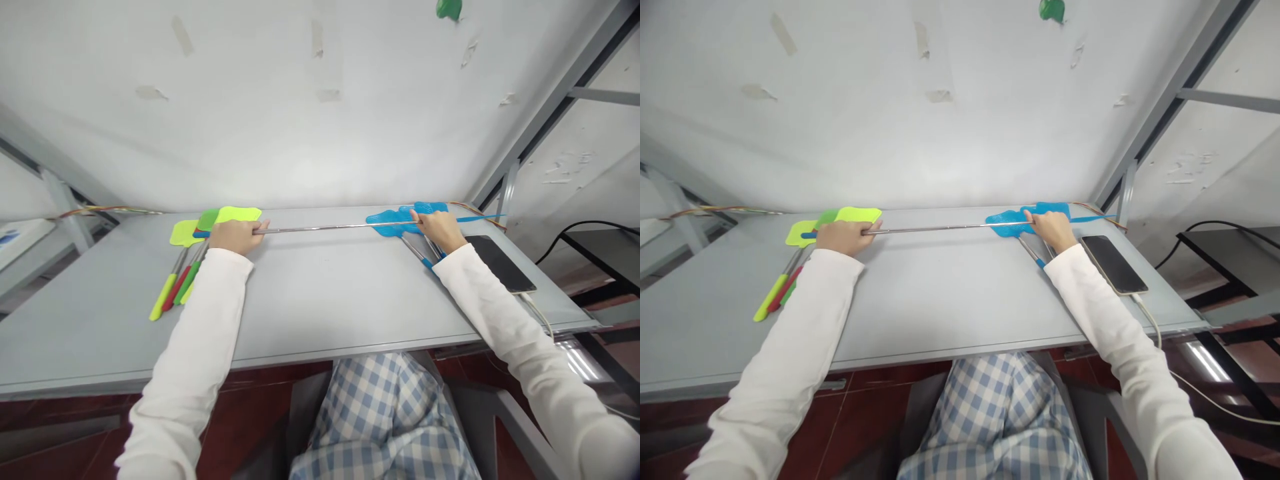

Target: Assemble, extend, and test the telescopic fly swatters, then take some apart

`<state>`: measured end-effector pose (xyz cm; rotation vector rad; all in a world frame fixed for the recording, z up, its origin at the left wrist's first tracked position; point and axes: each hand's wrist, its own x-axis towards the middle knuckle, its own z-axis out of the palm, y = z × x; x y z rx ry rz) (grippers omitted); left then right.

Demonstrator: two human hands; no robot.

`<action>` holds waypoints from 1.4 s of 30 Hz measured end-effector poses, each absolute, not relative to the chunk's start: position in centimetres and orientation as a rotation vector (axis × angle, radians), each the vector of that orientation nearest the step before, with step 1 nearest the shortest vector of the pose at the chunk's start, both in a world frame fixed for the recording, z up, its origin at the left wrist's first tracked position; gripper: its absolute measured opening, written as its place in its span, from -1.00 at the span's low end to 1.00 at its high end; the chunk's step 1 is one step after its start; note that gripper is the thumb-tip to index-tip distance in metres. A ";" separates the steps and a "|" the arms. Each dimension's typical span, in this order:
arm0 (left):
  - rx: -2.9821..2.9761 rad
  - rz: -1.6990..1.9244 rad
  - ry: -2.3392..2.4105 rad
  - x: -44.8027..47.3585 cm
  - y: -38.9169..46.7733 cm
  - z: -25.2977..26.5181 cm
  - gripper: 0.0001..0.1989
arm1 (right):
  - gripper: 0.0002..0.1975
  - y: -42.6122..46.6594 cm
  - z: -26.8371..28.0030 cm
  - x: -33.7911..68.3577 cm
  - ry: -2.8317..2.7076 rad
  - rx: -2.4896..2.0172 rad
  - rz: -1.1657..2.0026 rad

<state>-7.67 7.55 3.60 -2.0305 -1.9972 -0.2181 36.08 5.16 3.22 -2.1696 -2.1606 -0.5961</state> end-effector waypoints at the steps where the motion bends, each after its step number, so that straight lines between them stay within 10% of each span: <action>1: -2.039 -0.242 -1.979 -7.1 7.5 3.4 -0.45 | -0.35 5.0 3.2 35.6 -2.168 -2.164 -0.599; 16: -2.518 -0.168 -1.757 8.0 1.5 2.1 -0.45 | -0.40 1.6 2.9 23.4 -2.582 -1.769 -0.469; 42: -2.220 -0.282 -1.870 2.4 4.9 1.8 -0.47 | -0.65 3.0 1.5 26.9 -2.338 -1.524 -0.819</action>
